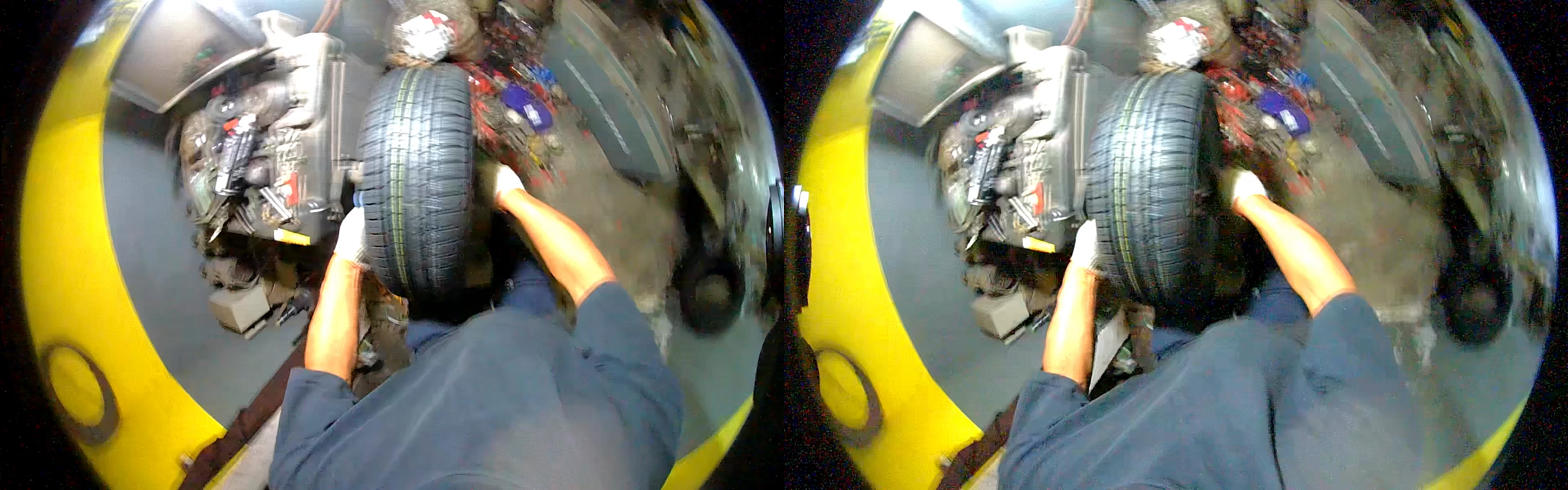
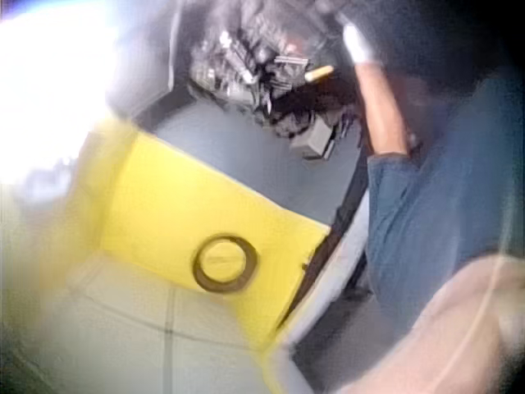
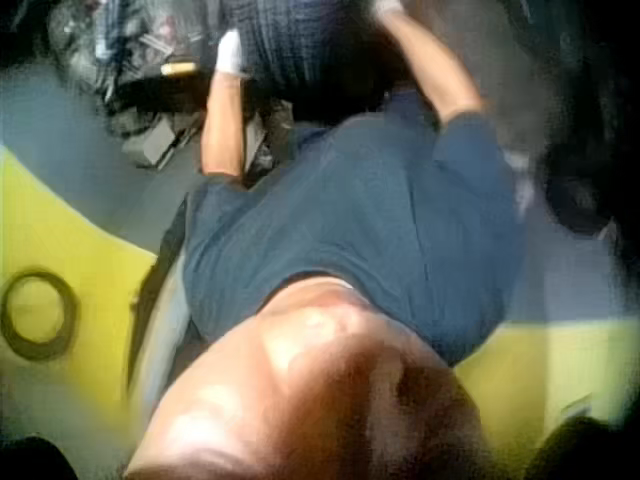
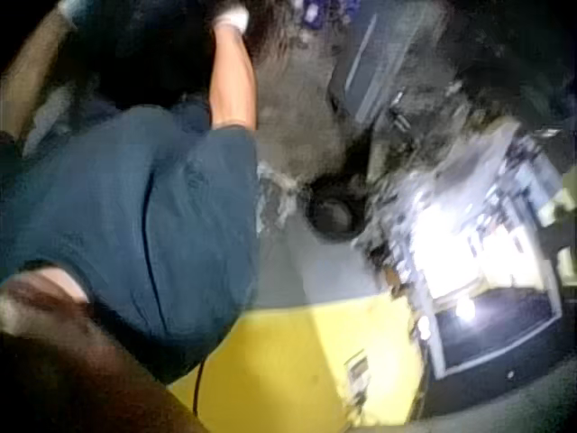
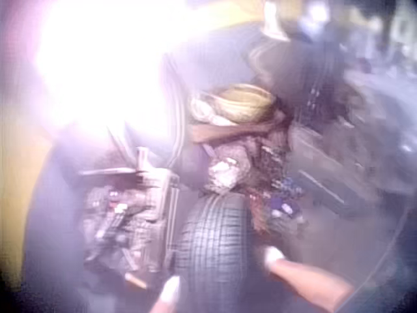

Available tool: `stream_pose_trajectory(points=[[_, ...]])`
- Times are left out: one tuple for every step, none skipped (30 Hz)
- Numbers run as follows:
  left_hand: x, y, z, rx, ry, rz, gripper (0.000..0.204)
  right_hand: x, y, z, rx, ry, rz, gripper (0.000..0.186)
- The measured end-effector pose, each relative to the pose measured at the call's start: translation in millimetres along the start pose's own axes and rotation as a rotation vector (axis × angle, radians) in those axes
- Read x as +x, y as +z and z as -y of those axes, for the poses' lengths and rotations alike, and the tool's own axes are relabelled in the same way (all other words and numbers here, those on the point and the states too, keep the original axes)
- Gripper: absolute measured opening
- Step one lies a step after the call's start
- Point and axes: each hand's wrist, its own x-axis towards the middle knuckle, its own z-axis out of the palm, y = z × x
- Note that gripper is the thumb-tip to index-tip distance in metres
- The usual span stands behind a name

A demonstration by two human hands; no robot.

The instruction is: The person mounts a wheel and tire onto a balancing machine, cleans the rim using a spray and a cloth, spins the wheel, and attaches adhesive weights to the inner rim by hand.

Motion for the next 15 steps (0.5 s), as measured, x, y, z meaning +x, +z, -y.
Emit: stream_pose_trajectory(points=[[3.8, 13.4, -10.4, 0.046, -0.04, -0.047, 0.032, 7.0, 2.8, -16.4, -0.087, -0.389, -0.145, 0.035], [16.1, -11.2, 15.6, 0.405, 0.151, -0.044, 0.033, 11.6, -2.4, -9.9, -0.348, -0.468, 0.128, 0.041], [33.0, -20.6, 27.3, 0.837, 0.34, -0.016, 0.033, 25.6, 14.1, -16.4, -0.473, -0.404, 0.098, 0.043], [55.0, -25.6, 35.7, 1.262, 0.566, -0.062, 0.033, 14.1, 12.7, -31.0, -0.62, -0.531, -0.09, 0.042], [56.5, -10.0, 30.4, 0.887, 0.428, -0.042, 0.035, 1.2, 7.8, -39.0, -0.57, -0.465, -0.149, 0.041], [48.2, 3.5, 18.7, 0.46, 0.238, -0.045, 0.036, -10.4, 2.4, -42.3, -0.519, -0.41, -0.207, 0.041], [32.8, 6.8, 18.5, 0.243, 0.148, -0.08, 0.038, -33.1, -20.8, -28.6, -0.467, -0.206, -0.02, 0.043], [20.4, 7.4, 17.3, 0.148, 0.121, -0.108, 0.04, -58.3, -48.3, -15.6, -0.449, 0.015, 0.143, 0.045], [8.3, 4.8, 20.9, 0.091, 0.118, -0.144, 0.042, -87.9, -84.0, 2.0, -0.456, -0.094, 0.185, 0.048], [6.7, 10.5, 16.9, 0.056, 0.142, -0.144, 0.044, -107.0, -91.5, -36.6, -0.448, 0.072, 0.183, 0.053], [4.4, 15.8, 14.7, 0.02, 0.159, -0.156, 0.047, -130.4, -110.4, -66.9, -0.469, 0.243, 0.154, 0.064], [15.2, 31.0, -0.4, 0.007, 0.193, -0.121, 0.049, -152.5, -88.8, -194.5, -0.307, 0.288, -0.187, 0.056], [2.1, 23.3, 5.7, -0.087, 0.041, -0.188, 0.051, -152.9, -144.0, -123.9, -0.011, 0.577, -0.216, 0.07], [4.6, 33.1, -6.8, -0.061, 0.09, -0.106, 0.064, -144.4, -153.3, -166.6, 0.088, 0.57, -0.5, 0.056], [6.0, 22.5, 5.6, 0.138, 0.131, -0.201, 0.076, -120.7, -179.8, -87.6, 0.243, 0.235, -0.665, 0.044]])
